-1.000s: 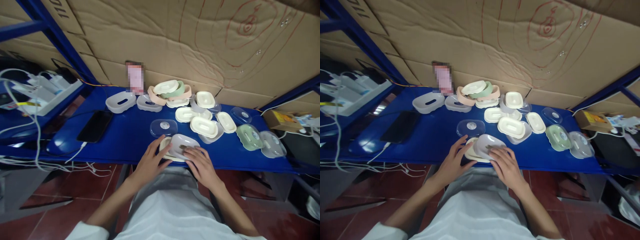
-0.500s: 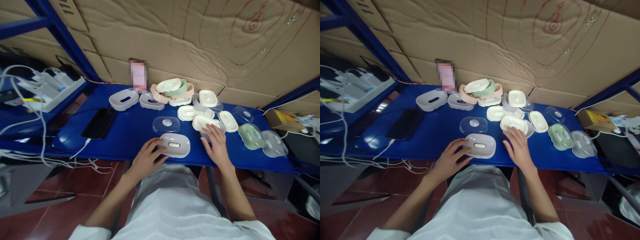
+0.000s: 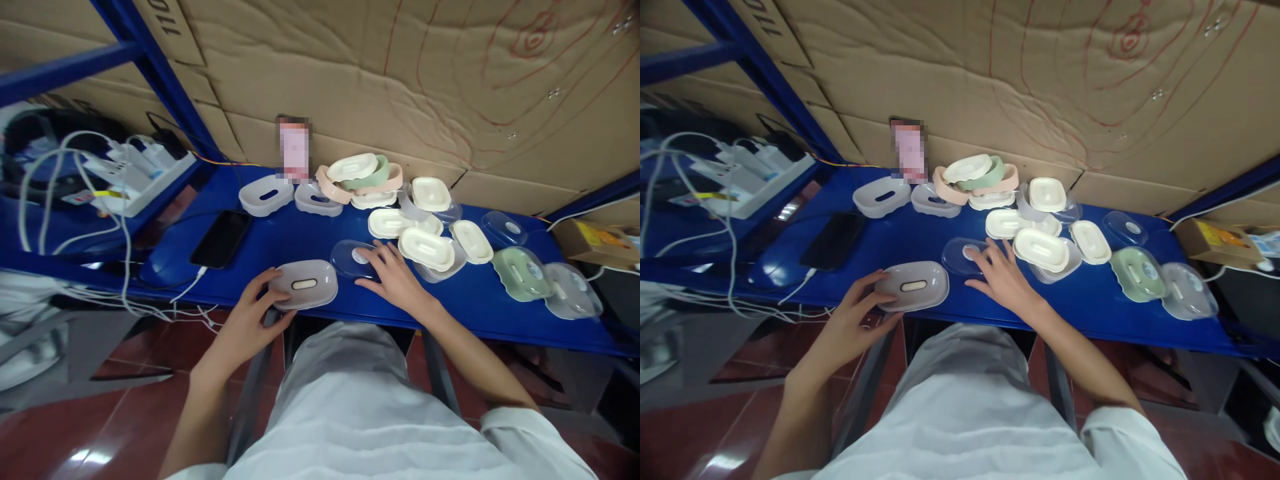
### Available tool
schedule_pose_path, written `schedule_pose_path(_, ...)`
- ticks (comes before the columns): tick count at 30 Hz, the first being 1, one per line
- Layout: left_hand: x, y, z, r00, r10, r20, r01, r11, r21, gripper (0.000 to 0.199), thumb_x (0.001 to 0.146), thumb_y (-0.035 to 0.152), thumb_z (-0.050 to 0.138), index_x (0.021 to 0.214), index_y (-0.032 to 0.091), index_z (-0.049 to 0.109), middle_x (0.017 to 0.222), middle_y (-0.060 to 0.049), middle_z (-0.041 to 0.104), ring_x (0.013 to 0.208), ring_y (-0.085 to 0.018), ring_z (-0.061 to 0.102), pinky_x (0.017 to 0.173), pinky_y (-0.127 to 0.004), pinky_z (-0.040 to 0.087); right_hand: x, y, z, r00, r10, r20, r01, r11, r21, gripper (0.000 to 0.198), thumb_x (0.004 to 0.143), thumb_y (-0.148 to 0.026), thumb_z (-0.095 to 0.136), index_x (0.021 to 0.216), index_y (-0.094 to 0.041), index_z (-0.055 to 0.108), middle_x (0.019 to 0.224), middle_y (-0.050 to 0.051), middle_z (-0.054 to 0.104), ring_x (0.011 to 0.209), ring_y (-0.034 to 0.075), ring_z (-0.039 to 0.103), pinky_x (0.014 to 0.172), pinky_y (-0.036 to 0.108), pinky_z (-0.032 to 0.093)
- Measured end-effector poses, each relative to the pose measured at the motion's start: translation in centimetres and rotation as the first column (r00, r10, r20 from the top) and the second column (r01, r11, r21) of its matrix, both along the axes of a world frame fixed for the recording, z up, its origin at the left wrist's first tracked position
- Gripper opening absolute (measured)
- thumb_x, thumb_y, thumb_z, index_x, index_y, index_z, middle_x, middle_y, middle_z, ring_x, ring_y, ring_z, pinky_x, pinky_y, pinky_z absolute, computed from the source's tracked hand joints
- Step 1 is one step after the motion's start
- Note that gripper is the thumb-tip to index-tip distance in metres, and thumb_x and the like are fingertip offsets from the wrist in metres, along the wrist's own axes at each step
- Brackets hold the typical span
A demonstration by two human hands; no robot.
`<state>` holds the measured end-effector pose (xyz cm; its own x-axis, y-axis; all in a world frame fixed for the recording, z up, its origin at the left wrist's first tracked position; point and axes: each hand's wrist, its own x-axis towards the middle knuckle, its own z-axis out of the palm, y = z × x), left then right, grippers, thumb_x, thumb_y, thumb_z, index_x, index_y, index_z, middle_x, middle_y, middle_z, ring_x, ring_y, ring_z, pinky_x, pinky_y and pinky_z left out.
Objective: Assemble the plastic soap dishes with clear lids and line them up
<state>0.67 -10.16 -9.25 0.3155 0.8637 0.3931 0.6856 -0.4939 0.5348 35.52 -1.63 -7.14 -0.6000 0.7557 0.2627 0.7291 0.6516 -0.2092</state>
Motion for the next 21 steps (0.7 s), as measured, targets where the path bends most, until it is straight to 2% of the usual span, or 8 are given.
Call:
schedule_pose_path(2, 0.5, 0.2, 0.5, 1.000, -0.010, 0.018, 0.010, 1.000, -0.029, 0.010, 0.104, 0.032, 0.069, 0.112, 0.025, 0.067, 0.158, -0.009, 0.052, 0.151, -0.030, 0.055, 0.122, -0.047, 0.054, 0.5, -0.4, -0.1, 0.994, -0.035, -0.100, 0.030, 0.998, -0.054, 0.056, 0.106, -0.045, 0.064, 0.158, -0.025, 0.055, 0.135, 0.017, 0.063, 0.146, 0.038, 0.057, 0.119, 0.059, 0.053)
schedule_pose_path(4, 1.4, 0.7, 0.7, 0.998, -0.037, 0.044, 0.039, 0.997, -0.064, 0.014, 0.104, 0.037, 0.069, 0.113, 0.025, 0.068, 0.157, -0.009, 0.054, 0.150, -0.030, 0.056, 0.122, -0.047, 0.055, 1.1, -0.8, 0.0, 0.970, -0.078, -0.229, 0.059, 0.994, -0.087, 0.051, 0.108, -0.044, 0.061, 0.156, -0.028, 0.057, 0.137, 0.015, 0.062, 0.139, 0.033, 0.064, 0.115, 0.052, 0.058)
schedule_pose_path(7, 3.0, 1.7, 0.5, 0.992, -0.041, 0.115, 0.053, 0.994, -0.099, 0.038, 0.102, 0.043, 0.074, 0.135, 0.027, 0.064, 0.162, -0.012, 0.051, 0.152, -0.032, 0.054, 0.125, -0.051, 0.051, 1.4, -1.5, 0.4, 0.928, -0.085, -0.362, 0.043, 0.992, -0.123, 0.049, 0.110, -0.041, 0.058, 0.158, -0.031, 0.057, 0.147, 0.014, 0.061, 0.139, 0.028, 0.064, 0.119, 0.049, 0.055)
schedule_pose_path(10, 4.2, 2.6, -0.3, 0.981, -0.018, 0.195, 0.046, 0.990, -0.136, 0.081, 0.095, 0.047, 0.082, 0.163, 0.030, 0.042, 0.173, -0.016, 0.039, 0.158, -0.034, 0.047, 0.128, -0.055, 0.047, 0.7, -2.7, 0.5, 0.959, 0.048, -0.279, -0.094, 0.984, -0.154, 0.055, 0.110, -0.035, 0.059, 0.165, -0.033, 0.051, 0.168, 0.012, 0.050, 0.158, 0.029, 0.048, 0.127, 0.051, 0.048)
schedule_pose_path(12, 4.7, 2.8, -0.8, 0.980, -0.024, 0.198, 0.060, 0.982, -0.180, 0.094, 0.094, 0.048, 0.084, 0.169, 0.032, 0.031, 0.175, -0.016, 0.038, 0.159, -0.034, 0.047, 0.128, -0.054, 0.047, -0.3, -3.5, 0.1, 0.974, 0.137, -0.178, -0.160, 0.979, -0.125, 0.059, 0.110, -0.033, 0.060, 0.167, -0.035, 0.047, 0.174, 0.009, 0.044, 0.166, 0.030, 0.034, 0.131, 0.056, 0.043)
schedule_pose_path(14, 4.8, 2.9, -1.2, 0.987, -0.032, 0.160, 0.067, 0.974, -0.218, 0.091, 0.095, 0.048, 0.082, 0.170, 0.033, 0.032, 0.172, -0.014, 0.044, 0.157, -0.033, 0.049, 0.128, -0.053, 0.047, -1.2, -4.0, -0.4, 0.977, 0.187, -0.104, -0.194, 0.979, -0.063, 0.062, 0.109, -0.034, 0.063, 0.168, -0.033, 0.045, 0.175, 0.008, 0.044, 0.170, 0.032, 0.025, 0.132, 0.060, 0.040)
schedule_pose_path(16, 4.7, 2.9, -1.3, 0.991, -0.032, 0.131, 0.061, 0.972, -0.226, 0.083, 0.097, 0.049, 0.080, 0.167, 0.033, 0.038, 0.169, -0.012, 0.049, 0.157, -0.033, 0.050, 0.127, -0.053, 0.048, -1.9, -4.2, -0.8, 0.976, 0.211, -0.053, -0.211, 0.977, -0.006, 0.063, 0.109, -0.037, 0.064, 0.169, -0.029, 0.044, 0.174, 0.010, 0.045, 0.170, 0.033, 0.024, 0.132, 0.061, 0.039)
schedule_pose_path(21, 4.3, 2.8, -1.5, 0.985, -0.031, 0.168, 0.060, 0.983, -0.172, 0.074, 0.093, 0.053, 0.084, 0.156, 0.030, 0.051, 0.162, -0.011, 0.057, 0.151, -0.031, 0.057, 0.124, -0.052, 0.051, -2.1, -4.0, -0.7, 0.970, 0.239, 0.047, -0.242, 0.968, 0.069, 0.058, 0.109, -0.041, 0.062, 0.164, -0.027, 0.052, 0.166, 0.011, 0.055, 0.162, 0.034, 0.040, 0.133, 0.062, 0.038)
